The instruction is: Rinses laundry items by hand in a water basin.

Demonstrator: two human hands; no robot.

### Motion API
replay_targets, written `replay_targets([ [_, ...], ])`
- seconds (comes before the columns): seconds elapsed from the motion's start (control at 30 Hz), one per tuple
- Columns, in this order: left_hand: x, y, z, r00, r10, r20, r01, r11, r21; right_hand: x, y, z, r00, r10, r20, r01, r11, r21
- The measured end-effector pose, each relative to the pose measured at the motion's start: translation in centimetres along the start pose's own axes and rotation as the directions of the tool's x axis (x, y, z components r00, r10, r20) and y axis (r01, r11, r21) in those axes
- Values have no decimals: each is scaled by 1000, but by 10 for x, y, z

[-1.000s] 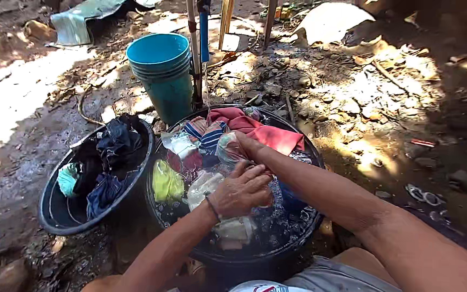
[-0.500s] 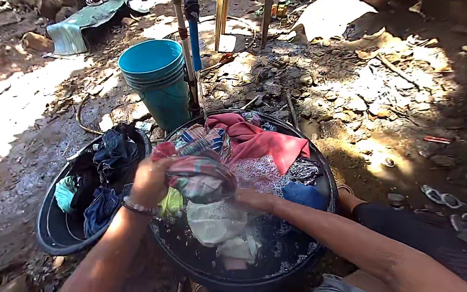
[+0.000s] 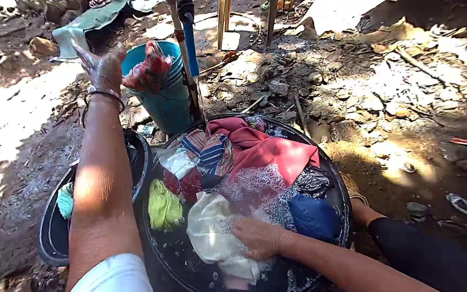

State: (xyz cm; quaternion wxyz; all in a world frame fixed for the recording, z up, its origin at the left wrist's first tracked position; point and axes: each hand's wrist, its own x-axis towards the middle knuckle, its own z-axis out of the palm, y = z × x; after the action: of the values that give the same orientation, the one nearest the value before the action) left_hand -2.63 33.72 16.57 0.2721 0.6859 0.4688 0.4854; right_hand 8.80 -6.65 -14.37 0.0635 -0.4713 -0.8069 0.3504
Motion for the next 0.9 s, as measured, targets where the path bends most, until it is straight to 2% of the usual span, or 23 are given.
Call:
replay_targets([
  [0.13,-113,-62,0,968,-70,241,59,997,52,-2,-3,2,998,65,-13,-65,998,-13],
  [0.2,-188,-88,-5,883,-142,448,91,987,133,-2,-6,-2,990,135,35,-134,990,-33],
  [0.23,-221,-103,-6,812,-178,556,95,980,175,-1,-8,-6,982,183,54,-182,983,-26],
  [0.27,-251,-114,-7,712,-213,669,103,974,200,0,-11,-10,972,227,51,-227,974,-12],
  [0.37,-332,-130,-9,362,-202,910,37,978,203,-1,-16,-19,934,351,-67,-340,931,137],
  [0.43,-369,-129,-7,236,-165,958,-115,974,196,-1,-21,-32,898,394,-196,-335,901,276],
  [0.47,-381,-129,-3,215,-171,962,-200,956,215,0,-25,-37,878,402,-258,-311,892,329],
  [0.6,-387,-128,10,261,-178,949,-325,909,260,5,-45,-63,746,416,-520,-139,861,490],
  [0.63,-385,-123,11,301,-166,939,-309,915,261,6,-53,-72,711,406,-574,-99,866,490],
  [0.7,-374,-106,6,430,-113,896,-193,958,213,4,-64,-90,661,331,-673,-23,906,423],
  [0.73,-365,-97,1,511,-52,858,-167,973,159,1,-68,-100,634,266,-726,26,931,364],
  [0.8,-346,-86,-13,665,168,727,-266,964,21,-10,-73,-123,574,139,-807,100,966,237],
  [0.83,-333,-79,-23,699,273,661,-333,942,-38,-16,-76,-136,542,78,-837,123,978,171],
  [0.9,-310,-55,-46,726,416,548,-441,893,-93,-34,-81,-159,478,-67,-876,135,991,-1],
])
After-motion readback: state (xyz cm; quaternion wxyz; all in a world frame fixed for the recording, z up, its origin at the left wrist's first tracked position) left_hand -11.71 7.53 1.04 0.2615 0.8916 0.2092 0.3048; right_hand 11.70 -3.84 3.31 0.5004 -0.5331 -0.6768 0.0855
